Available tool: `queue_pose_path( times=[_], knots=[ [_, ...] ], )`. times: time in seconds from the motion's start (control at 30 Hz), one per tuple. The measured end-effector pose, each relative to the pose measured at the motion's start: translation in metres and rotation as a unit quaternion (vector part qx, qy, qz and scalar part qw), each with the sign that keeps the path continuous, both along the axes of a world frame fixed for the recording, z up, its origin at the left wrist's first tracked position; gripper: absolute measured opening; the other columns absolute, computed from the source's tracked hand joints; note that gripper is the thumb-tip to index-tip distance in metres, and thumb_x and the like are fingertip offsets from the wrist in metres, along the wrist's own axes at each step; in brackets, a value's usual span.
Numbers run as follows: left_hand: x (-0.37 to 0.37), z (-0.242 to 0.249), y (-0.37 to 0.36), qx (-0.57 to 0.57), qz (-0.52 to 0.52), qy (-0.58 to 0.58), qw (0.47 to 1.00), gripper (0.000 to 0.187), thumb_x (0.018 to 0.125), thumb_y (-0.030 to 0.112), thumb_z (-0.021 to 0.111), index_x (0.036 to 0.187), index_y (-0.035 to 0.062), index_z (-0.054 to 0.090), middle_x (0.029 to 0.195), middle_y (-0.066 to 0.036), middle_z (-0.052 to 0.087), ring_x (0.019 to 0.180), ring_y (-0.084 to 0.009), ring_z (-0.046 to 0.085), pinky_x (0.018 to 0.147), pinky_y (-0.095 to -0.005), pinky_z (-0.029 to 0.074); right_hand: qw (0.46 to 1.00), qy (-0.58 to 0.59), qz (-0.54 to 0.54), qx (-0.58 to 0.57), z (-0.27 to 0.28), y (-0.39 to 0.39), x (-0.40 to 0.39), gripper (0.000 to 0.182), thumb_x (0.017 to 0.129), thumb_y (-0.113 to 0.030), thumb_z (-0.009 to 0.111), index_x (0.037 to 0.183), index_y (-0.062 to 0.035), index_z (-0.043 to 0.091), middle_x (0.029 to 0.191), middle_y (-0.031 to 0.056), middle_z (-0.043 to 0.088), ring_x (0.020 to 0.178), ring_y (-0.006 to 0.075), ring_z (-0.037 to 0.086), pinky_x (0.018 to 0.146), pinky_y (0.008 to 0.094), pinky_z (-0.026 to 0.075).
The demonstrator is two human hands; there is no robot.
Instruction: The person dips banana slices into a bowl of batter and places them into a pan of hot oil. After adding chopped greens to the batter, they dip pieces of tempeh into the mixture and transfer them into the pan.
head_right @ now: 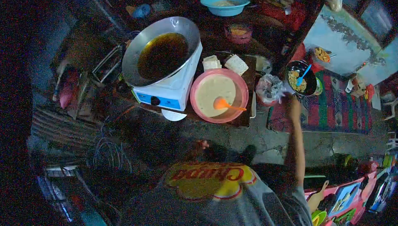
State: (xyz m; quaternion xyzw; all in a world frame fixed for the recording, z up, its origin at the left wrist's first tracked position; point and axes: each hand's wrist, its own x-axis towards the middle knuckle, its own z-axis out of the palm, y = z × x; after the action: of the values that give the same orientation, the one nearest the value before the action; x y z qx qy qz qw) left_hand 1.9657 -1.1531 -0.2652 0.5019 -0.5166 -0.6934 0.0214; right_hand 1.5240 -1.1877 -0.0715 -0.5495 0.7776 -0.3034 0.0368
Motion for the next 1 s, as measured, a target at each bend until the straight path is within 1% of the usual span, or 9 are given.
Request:
queue_pose_path(
  times=[0.13, 0.33, 0.4, 0.5, 0.6, 0.73, 0.8, 0.87, 1.0],
  knots=[
    [0.062, 0.076, 0.017, 0.008, 0.18, 0.393, 0.902, 0.03, 0.084, 0.026, 0.041, 0.106, 0.0068, 0.046, 0.093, -0.009, 0.052, 0.075, -0.0186, 0.052, 0.065, -0.0312, 0.042, 0.982, -0.123, 0.14, -0.007, 0.014, -0.108, 0.078, 0.024, 0.073, -0.019, 0.056, 0.093, -0.0064, 0.054, 0.076, 0.0112, 0.059, 0.071, 0.0219, 0.058, 0.059, 0.0331, 0.044],
    [0.116, -0.055, 0.048, 0.062, 0.389, 0.312, 0.865, 0.037, 0.083, 0.03, 0.042, 0.112, 0.0074, 0.041, 0.108, -0.011, 0.046, 0.084, -0.0201, 0.05, 0.072, -0.034, 0.04, 0.984, 0.078, 0.149, 0.065, -0.063, -0.232, 0.069, 0.028, 0.073, -0.026, 0.054, 0.093, -0.0063, 0.053, 0.085, 0.0117, 0.058, 0.077, 0.0274, 0.057, 0.066, 0.0357, 0.046],
    [0.128, -0.089, 0.063, 0.077, 0.453, 0.338, 0.822, 0.039, 0.083, 0.031, 0.042, 0.115, 0.0076, 0.04, 0.113, -0.012, 0.044, 0.087, -0.0206, 0.049, 0.074, -0.0349, 0.04, 0.924, -0.297, 0.24, 0.03, -0.133, -0.269, 0.049, 0.038, 0.07, -0.034, 0.056, 0.095, -0.0055, 0.053, 0.093, 0.0114, 0.057, 0.083, 0.0309, 0.055, 0.07, 0.0374, 0.046],
    [0.084, 0.064, 0.035, 0.082, 0.262, -0.163, 0.948, 0.045, 0.083, 0.033, 0.042, 0.119, 0.0066, 0.033, 0.125, -0.01, 0.032, 0.095, -0.0195, 0.042, 0.079, -0.0339, 0.035, 0.97, 0.008, 0.098, 0.224, -0.079, -0.258, 0.083, 0.057, 0.063, -0.045, 0.061, 0.102, -0.0043, 0.05, 0.102, 0.0134, 0.053, 0.096, 0.0302, 0.05, 0.077, 0.037, 0.043],
    [0.108, -0.038, 0.076, 0.118, 0.466, 0.343, 0.807, 0.038, 0.085, 0.031, 0.04, 0.114, 0.0072, 0.039, 0.117, -0.01, 0.042, 0.088, -0.0198, 0.047, 0.074, -0.0327, 0.039, 0.96, 0.075, 0.028, 0.269, -0.058, -0.248, 0.099, 0.07, 0.054, -0.046, 0.067, 0.106, -0.003, 0.048, 0.104, 0.0185, 0.051, 0.099, 0.0295, 0.048, 0.081, 0.037, 0.041],
    [0.063, 0.004, 0.052, 0.085, 0.533, 0.305, 0.785, 0.031, 0.085, 0.027, 0.041, 0.107, 0.0068, 0.046, 0.105, -0.009, 0.051, 0.08, -0.019, 0.051, 0.067, -0.0305, 0.042, 0.978, 0.188, 0.087, 0.011, -0.068, -0.243, 0.1, 0.061, 0.056, -0.037, 0.067, 0.105, -0.0053, 0.049, 0.096, 0.018, 0.055, 0.089, 0.0331, 0.053, 0.075, 0.0361, 0.043],
    [0.038, 0.052, 0.019, -0.021, 0.393, -0.052, 0.918, 0.028, 0.083, 0.028, 0.044, 0.1, 0.0057, 0.05, 0.094, -0.008, 0.055, 0.075, -0.018, 0.052, 0.064, -0.03, 0.042, 0.976, 0.209, 0.058, -0.03, -0.051, -0.246, 0.098, 0.055, 0.058, -0.033, 0.066, 0.104, -0.0064, 0.05, 0.094, 0.0178, 0.056, 0.086, 0.0337, 0.054, 0.073, 0.0362, 0.044],
    [0.036, 0.037, 0.011, -0.046, 0.402, -0.006, 0.915, 0.026, 0.083, 0.026, 0.046, 0.097, 0.0051, 0.05, 0.092, -0.008, 0.055, 0.075, -0.0174, 0.052, 0.063, -0.0295, 0.042, 0.982, -0.062, 0.156, 0.083, -0.042, -0.257, 0.08, 0.046, 0.062, -0.024, 0.063, 0.102, -0.0068, 0.05, 0.092, 0.019, 0.055, 0.086, 0.0338, 0.054, 0.072, 0.0377, 0.043],
    [-0.003, 0.143, -0.032, -0.139, 0.36, -0.064, 0.92, 0.021, 0.083, 0.022, 0.046, 0.091, 0.0035, 0.051, 0.085, -0.008, 0.056, 0.073, -0.0161, 0.052, 0.061, -0.0286, 0.042, 0.97, -0.1, 0.218, 0.048, 0.019, -0.236, 0.084, 0.029, 0.07, -0.013, 0.059, 0.096, -0.0026, 0.051, 0.089, 0.0166, 0.056, 0.077, 0.0304, 0.057, 0.064, 0.0361, 0.045]
  ],
)
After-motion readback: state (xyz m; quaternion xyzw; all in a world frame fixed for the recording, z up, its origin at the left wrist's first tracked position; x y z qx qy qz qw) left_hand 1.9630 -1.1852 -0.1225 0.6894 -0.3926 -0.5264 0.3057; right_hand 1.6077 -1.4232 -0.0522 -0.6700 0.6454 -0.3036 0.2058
